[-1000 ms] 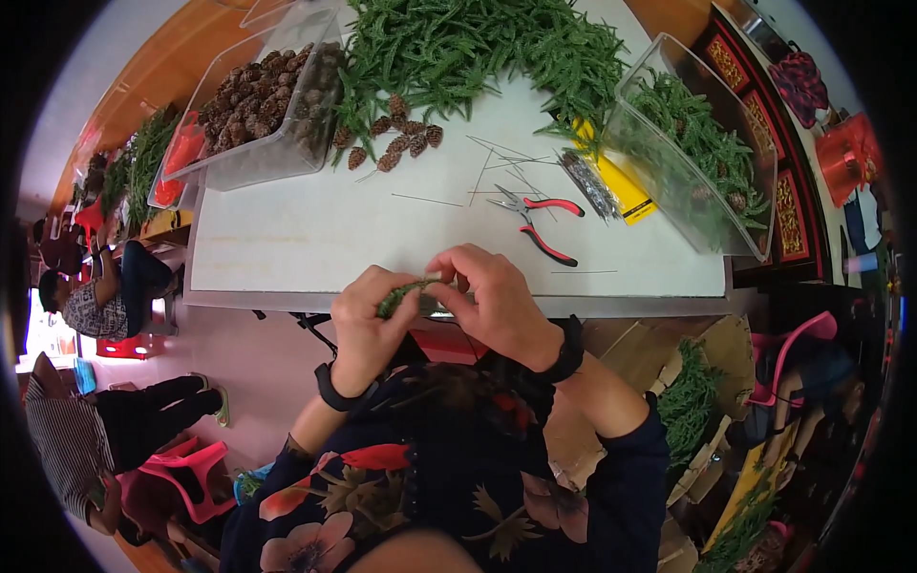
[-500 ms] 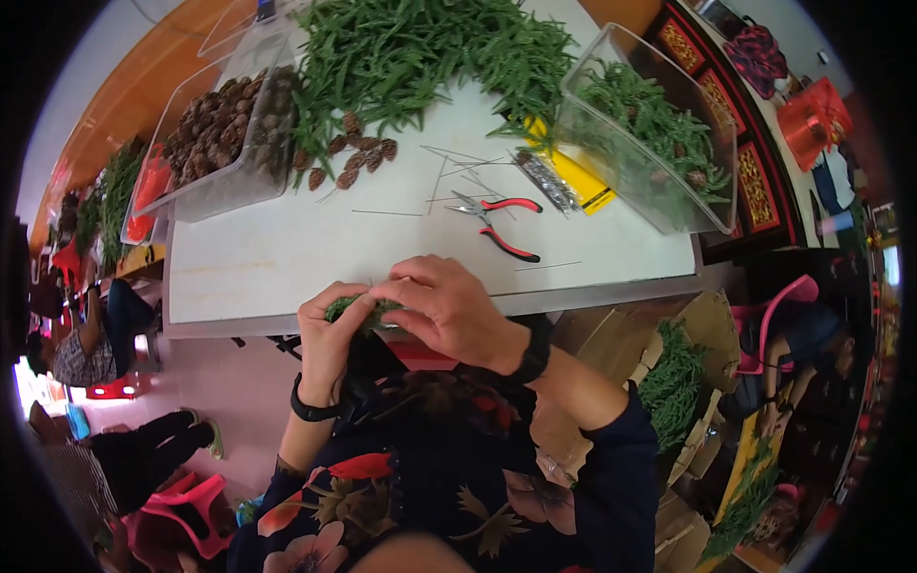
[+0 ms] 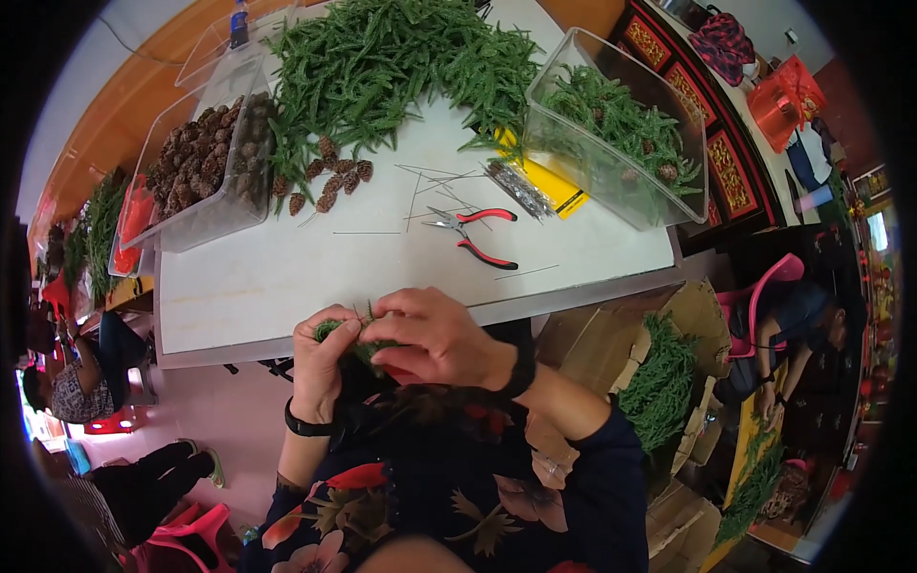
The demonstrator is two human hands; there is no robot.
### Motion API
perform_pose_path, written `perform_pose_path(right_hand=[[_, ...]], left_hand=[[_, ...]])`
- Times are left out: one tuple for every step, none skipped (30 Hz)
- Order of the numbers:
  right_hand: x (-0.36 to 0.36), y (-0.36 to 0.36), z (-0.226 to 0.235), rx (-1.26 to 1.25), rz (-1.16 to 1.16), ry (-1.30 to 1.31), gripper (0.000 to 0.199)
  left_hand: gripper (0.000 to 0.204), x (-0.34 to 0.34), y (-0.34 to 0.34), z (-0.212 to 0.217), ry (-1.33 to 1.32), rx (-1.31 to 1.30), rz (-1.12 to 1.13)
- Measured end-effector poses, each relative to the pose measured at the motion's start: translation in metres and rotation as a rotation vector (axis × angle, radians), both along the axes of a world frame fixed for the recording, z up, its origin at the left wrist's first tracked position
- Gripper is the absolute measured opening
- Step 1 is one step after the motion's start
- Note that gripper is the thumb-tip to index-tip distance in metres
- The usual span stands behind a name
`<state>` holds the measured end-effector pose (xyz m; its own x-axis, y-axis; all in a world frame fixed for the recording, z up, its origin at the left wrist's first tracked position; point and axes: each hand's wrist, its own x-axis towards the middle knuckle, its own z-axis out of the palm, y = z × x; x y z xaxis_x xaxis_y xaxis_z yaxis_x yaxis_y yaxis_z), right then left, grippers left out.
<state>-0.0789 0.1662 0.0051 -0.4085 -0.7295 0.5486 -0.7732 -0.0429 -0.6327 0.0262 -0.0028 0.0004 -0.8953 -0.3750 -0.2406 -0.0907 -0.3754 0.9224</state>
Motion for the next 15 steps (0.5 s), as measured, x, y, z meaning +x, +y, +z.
perform_pose_path(right_hand=[[-0.008, 0.005, 0.005, 0.014, 0.016, -0.04, 0.038], [-0.016, 0.008, 0.008, 0.025, 0.04, -0.08, 0.041], [-0.028, 0.016, 0.008, 0.125, -0.061, -0.042, 0.045], [-0.041, 0.024, 0.008, 0.222, -0.158, -0.002, 0.05], [-0.055, 0.029, 0.011, 0.306, -0.212, 0.049, 0.055], [-0.066, 0.036, 0.015, 0.391, -0.276, 0.106, 0.06], [-0.072, 0.043, 0.013, 0.383, -0.264, 0.115, 0.06], [-0.078, 0.049, 0.008, 0.534, -0.306, 0.124, 0.067], [-0.084, 0.053, 0.006, 0.681, -0.353, 0.135, 0.074], [-0.09, 0.054, 0.003, 0.676, -0.345, 0.143, 0.074], [-0.096, 0.055, 0.0, 0.682, -0.314, 0.129, 0.073], [-0.098, 0.055, -0.003, 0.691, -0.279, 0.109, 0.073], [-0.1, 0.055, -0.004, 0.701, -0.246, 0.088, 0.073], [-0.102, 0.054, -0.004, 0.701, -0.233, 0.088, 0.073], [-0.105, 0.053, -0.002, 0.737, -0.229, 0.077, 0.069]], left_hand=[[0.005, 0.001, -0.002, 0.002, 0.005, -0.093, -0.005], [0.005, 0.003, -0.004, 0.004, 0.003, -0.098, 0.012], [0.005, 0.001, -0.005, 0.005, 0.018, -0.13, 0.021], [0.005, -0.001, -0.008, 0.007, 0.033, -0.165, 0.033], [0.005, 0.001, -0.01, 0.008, 0.048, -0.201, 0.046], [0.005, 0.002, -0.012, 0.01, 0.05, -0.205, 0.056], [0.005, 0.003, -0.015, 0.012, 0.059, -0.197, 0.062], [0.004, 0.003, -0.017, 0.015, 0.069, -0.189, 0.067], [0.005, 0.003, -0.02, 0.02, 0.082, -0.183, 0.07], [0.005, 0.003, -0.026, 0.023, 0.086, -0.187, 0.08], [0.004, 0.003, -0.034, 0.027, 0.134, -0.115, 0.122], [0.003, 0.006, -0.043, 0.032, 0.176, -0.041, 0.164], [0.003, 0.008, -0.051, 0.037, 0.219, 0.032, 0.205], [0.003, 0.011, -0.06, 0.041, 0.214, 0.031, 0.217], [0.004, 0.013, -0.069, 0.046, 0.283, 0.077, 0.23]])
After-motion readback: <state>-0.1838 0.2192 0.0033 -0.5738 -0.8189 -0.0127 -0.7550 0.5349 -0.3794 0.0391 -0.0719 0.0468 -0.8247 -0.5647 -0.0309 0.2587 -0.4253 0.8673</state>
